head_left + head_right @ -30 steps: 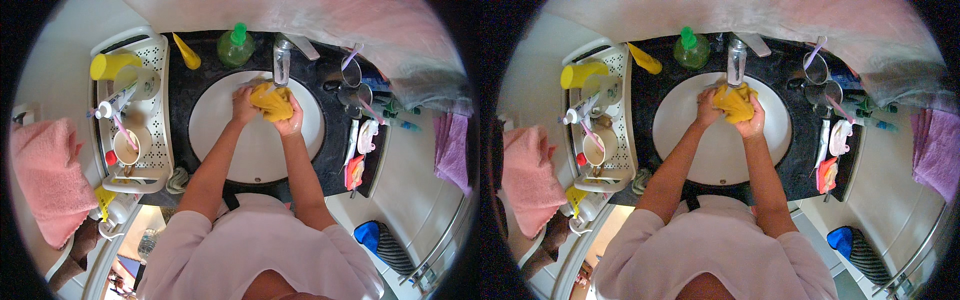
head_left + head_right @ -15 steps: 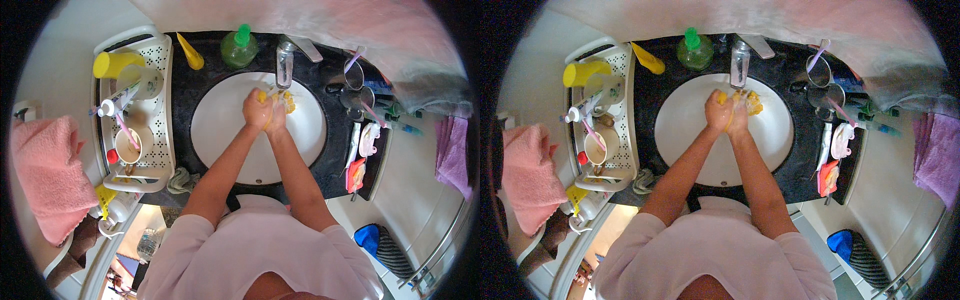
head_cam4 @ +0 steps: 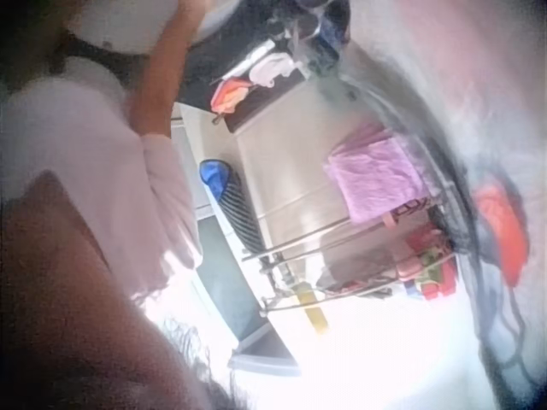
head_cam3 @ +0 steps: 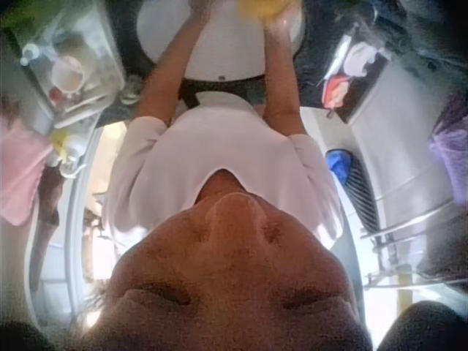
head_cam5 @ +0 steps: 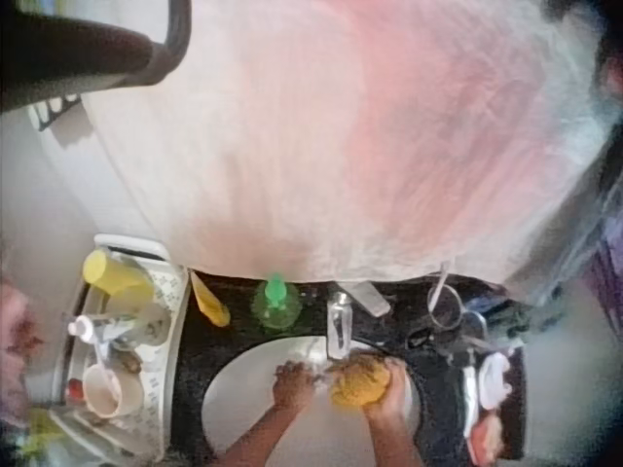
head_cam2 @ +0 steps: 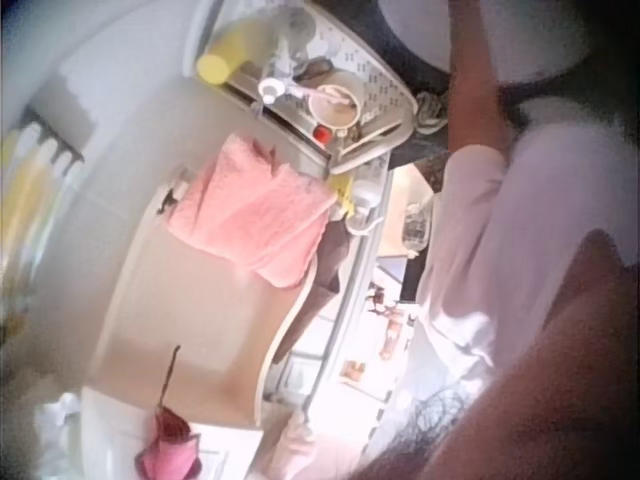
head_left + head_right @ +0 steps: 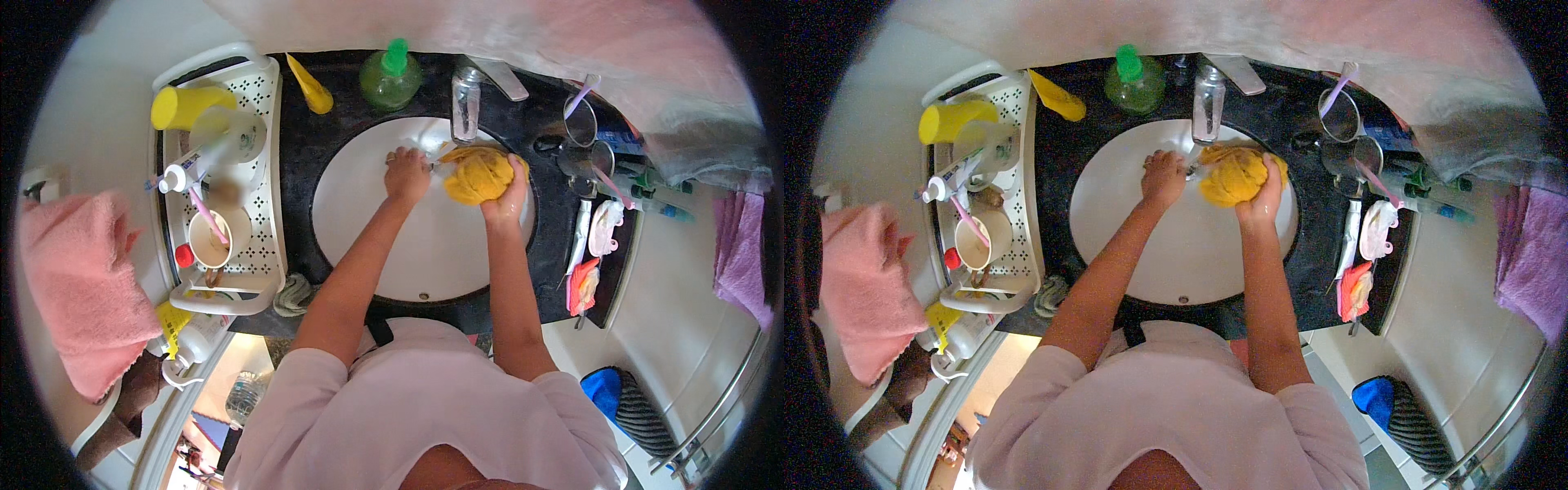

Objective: The person washes a yellow cloth under running water in a bathroom sink, wringing it out repeatedly. They then switch to a green cloth, apply liquid soap from a bottle, and wash it under the tap before wringing it out and walking away.

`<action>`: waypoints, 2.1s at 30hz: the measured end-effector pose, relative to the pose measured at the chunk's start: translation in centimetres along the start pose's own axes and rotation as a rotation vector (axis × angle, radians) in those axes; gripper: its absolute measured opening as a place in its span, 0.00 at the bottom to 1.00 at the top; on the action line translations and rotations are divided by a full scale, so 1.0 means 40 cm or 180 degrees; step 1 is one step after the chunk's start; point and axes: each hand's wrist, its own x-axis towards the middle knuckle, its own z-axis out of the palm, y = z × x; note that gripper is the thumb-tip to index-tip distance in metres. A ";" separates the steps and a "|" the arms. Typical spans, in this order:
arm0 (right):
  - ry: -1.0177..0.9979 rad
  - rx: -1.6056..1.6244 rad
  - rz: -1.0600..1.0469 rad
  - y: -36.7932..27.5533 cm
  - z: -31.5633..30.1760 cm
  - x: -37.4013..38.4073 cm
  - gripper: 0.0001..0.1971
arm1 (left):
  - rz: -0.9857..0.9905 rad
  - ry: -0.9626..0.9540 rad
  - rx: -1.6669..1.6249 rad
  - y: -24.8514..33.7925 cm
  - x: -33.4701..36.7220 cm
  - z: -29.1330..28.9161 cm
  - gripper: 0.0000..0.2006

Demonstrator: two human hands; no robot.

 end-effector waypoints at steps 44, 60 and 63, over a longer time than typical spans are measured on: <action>-0.2570 0.1032 0.1109 0.219 -0.011 0.128 0.19 | 0.0495 0.1215 -0.1419 0.071 -0.020 -0.041 0.11; -0.0460 -0.0860 0.0572 0.149 0.061 0.028 0.20 | 0.0349 -0.0472 -0.2137 0.031 0.002 -0.200 0.36; -0.0341 -0.1281 0.0364 0.163 0.063 0.014 0.21 | 0.0582 -0.0879 -0.1094 0.004 0.020 -0.174 0.41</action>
